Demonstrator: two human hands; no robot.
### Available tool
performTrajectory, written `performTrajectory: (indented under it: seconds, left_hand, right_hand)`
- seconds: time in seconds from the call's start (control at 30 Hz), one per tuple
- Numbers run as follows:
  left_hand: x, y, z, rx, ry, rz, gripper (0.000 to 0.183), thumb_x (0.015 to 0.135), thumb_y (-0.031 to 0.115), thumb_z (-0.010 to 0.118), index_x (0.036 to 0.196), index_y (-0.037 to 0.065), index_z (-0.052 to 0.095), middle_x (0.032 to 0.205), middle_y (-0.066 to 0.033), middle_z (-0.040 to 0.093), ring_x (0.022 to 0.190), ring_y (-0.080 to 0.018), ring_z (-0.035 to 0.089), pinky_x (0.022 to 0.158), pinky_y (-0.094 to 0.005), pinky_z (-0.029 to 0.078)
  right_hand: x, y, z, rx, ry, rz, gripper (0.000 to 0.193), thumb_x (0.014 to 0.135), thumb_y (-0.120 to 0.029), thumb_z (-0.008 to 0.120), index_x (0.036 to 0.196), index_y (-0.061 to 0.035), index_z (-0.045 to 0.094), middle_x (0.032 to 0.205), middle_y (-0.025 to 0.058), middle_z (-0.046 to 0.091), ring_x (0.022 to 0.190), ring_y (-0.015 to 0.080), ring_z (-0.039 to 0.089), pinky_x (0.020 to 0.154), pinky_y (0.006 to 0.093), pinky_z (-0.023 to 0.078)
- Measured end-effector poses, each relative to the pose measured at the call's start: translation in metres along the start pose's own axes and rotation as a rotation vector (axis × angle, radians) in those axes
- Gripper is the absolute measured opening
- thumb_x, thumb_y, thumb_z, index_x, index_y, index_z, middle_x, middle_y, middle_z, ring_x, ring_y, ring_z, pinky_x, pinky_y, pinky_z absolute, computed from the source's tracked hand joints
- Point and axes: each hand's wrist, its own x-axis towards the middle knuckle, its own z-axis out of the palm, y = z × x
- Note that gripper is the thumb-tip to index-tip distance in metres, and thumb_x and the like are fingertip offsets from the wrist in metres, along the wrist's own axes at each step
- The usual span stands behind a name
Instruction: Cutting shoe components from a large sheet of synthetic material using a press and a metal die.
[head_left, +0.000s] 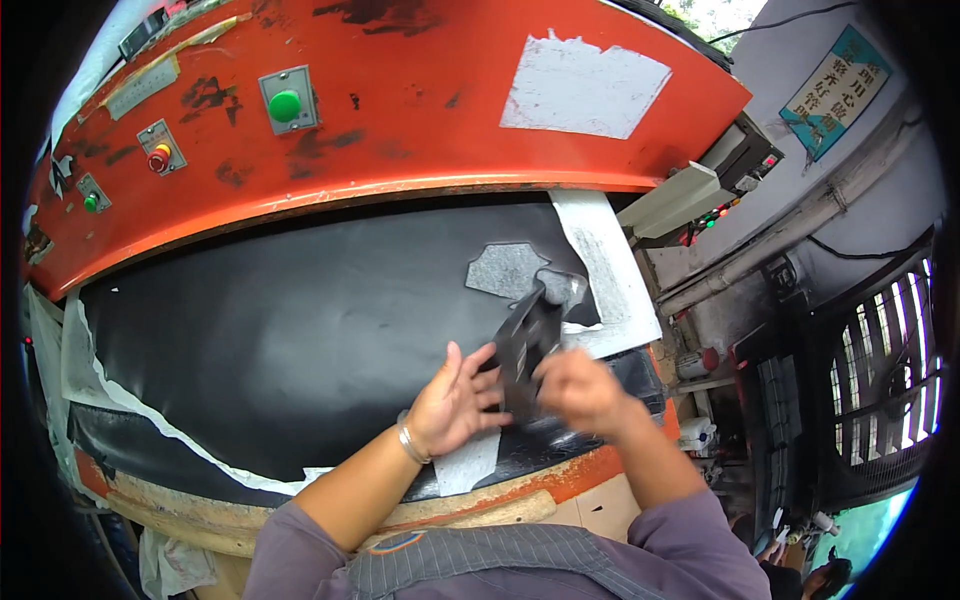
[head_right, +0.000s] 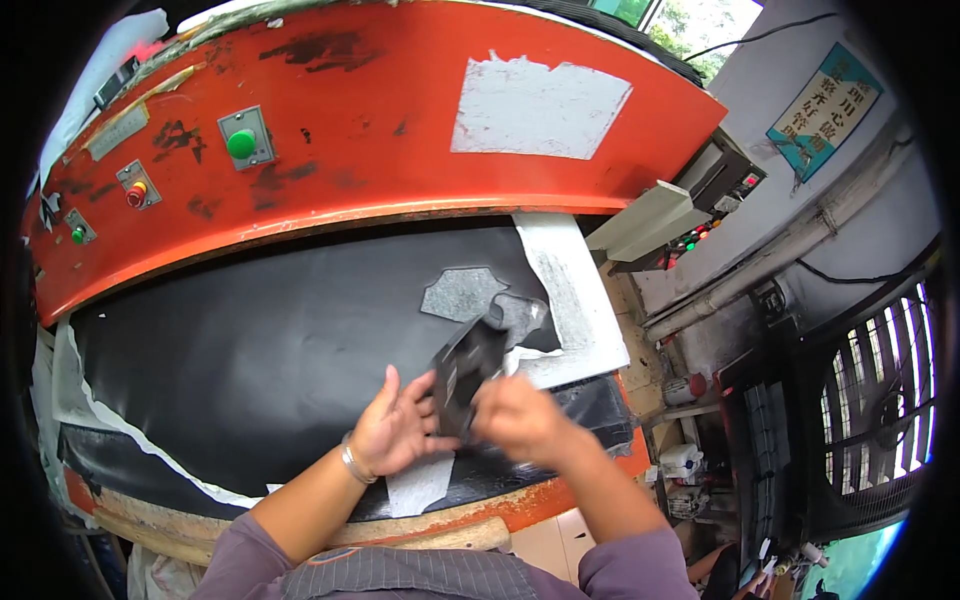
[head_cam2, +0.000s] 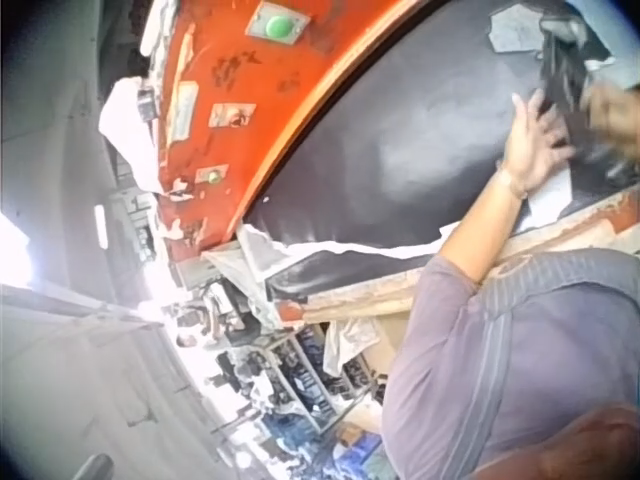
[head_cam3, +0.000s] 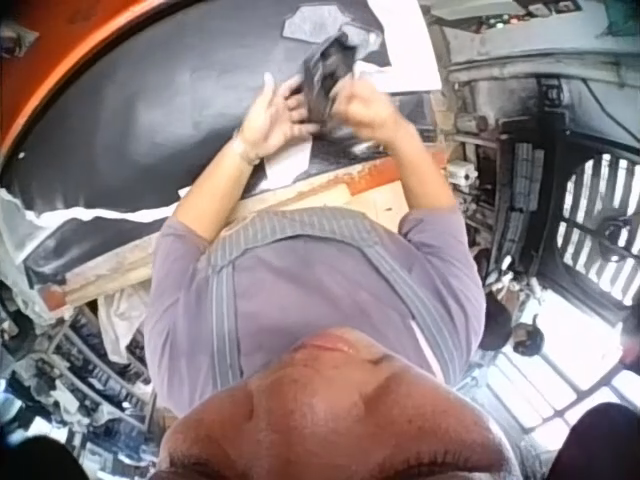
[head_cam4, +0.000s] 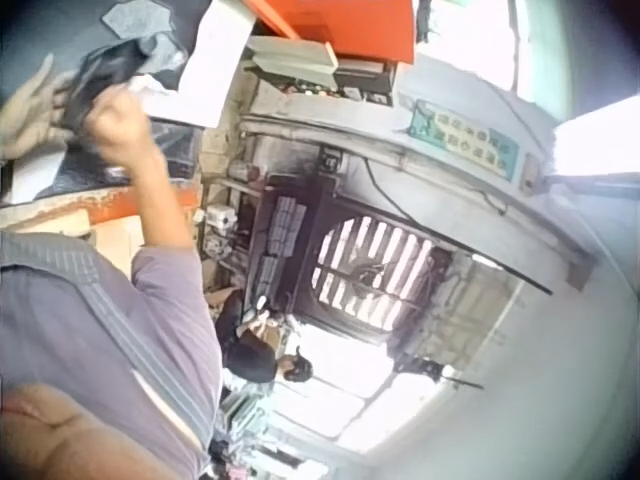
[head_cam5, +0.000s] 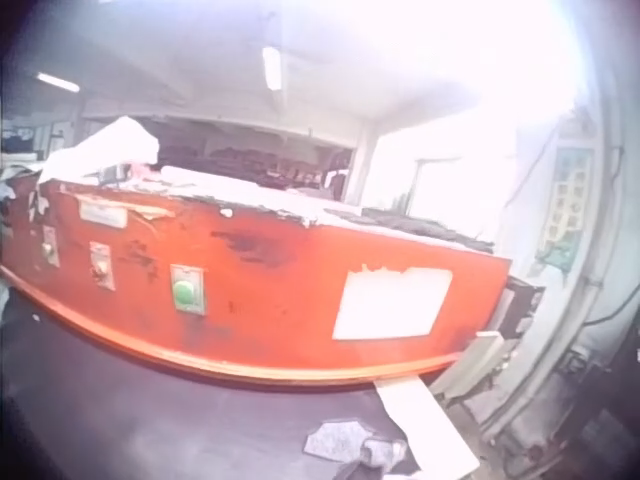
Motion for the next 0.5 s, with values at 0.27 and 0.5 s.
performTrajectory:
  seconds: [0.27,0.5]
  left_hand:
    - [-0.016,-0.051,0.038,-0.15,0.125,0.273,0.054,0.097,0.042,0.041,0.14,0.01,0.035,0.124,-0.0165,0.054,0.11,-0.0258,0.057,0.095,-0.042,0.049]
    - [-0.036,-0.061,0.05,0.622,0.12,0.551,0.073,0.089,0.042,0.061,0.141,0.002,0.029,0.127,-0.0154,0.046,0.114,-0.0273,0.05,0.1,-0.0391,0.041]
  right_hand:
    - [-0.059,-0.078,0.048,0.593,0.169,0.69,0.09,0.063,-0.062,0.077,0.132,-0.0133,0.046,0.149,0.0269,0.015,0.136,0.0413,0.026,0.111,0.0527,0.021]
    - [-0.054,-0.079,0.069,0.819,0.191,0.782,0.084,0.062,-0.026,0.089,0.127,-0.007,0.039,0.143,0.025,0.023,0.127,0.0379,0.04,0.098,0.0417,0.045]
